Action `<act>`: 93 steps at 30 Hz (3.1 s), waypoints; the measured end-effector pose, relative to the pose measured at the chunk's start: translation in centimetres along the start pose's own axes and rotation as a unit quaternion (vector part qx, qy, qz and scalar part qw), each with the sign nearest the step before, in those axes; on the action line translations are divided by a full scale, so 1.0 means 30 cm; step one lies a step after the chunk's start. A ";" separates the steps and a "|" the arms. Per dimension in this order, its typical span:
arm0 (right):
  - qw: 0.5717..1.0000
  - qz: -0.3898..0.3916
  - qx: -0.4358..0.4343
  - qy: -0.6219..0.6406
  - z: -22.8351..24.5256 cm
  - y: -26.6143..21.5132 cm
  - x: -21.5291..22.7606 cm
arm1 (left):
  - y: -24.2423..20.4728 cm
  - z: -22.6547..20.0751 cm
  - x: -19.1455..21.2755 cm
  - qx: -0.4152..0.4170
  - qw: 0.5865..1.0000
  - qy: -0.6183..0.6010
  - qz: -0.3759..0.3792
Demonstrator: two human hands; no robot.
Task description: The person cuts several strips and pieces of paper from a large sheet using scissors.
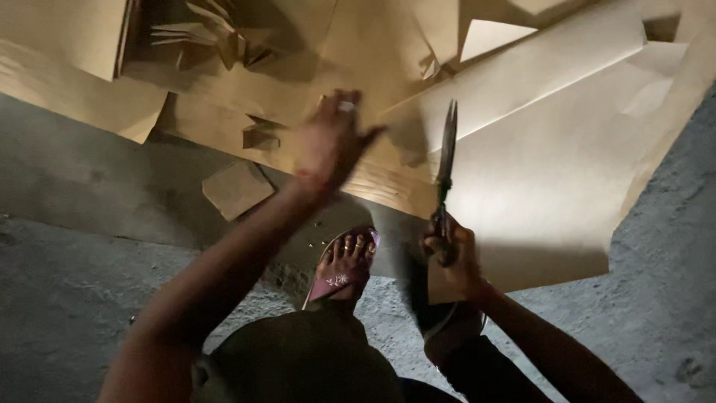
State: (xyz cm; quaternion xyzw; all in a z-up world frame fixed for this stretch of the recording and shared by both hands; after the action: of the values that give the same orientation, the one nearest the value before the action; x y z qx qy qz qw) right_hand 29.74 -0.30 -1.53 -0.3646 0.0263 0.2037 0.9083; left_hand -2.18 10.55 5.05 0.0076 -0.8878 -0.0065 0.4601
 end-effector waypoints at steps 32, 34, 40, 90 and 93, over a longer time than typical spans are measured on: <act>0.968 0.174 -0.147 -0.107 -0.022 0.143 -0.142 | -0.072 0.211 -0.201 0.193 0.855 -0.472 -0.090; 0.954 0.198 -0.092 -0.207 0.027 0.136 -0.160 | -0.068 0.222 -0.201 0.193 0.880 -0.429 -0.070; 0.963 0.205 -0.109 -0.138 0.045 0.147 -0.173 | -0.095 0.200 -0.226 0.190 0.911 -0.366 -0.029; 0.945 0.053 -0.318 0.061 -0.146 0.240 -0.070 | -0.144 0.114 -0.261 0.143 0.952 -0.265 -0.048; 0.962 0.110 -0.118 -0.219 -0.078 0.226 -0.105 | -0.153 0.121 -0.273 0.187 0.930 -0.317 -0.011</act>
State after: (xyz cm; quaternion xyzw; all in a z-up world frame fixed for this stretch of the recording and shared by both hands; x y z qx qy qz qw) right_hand 24.47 1.43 -7.06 -0.4101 -0.1573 0.3789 0.8145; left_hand -0.39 6.15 -3.81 0.1005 -0.9725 0.1528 0.1444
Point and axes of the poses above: each hand's wrist, its own y-axis towards the middle knuckle, its own x-axis out of the back of the hand, z = x × y, the point moved 7 cm from there along y, towards the middle knuckle, and after that the axes turned 8 degrees about -x, right-handed, at the moved point
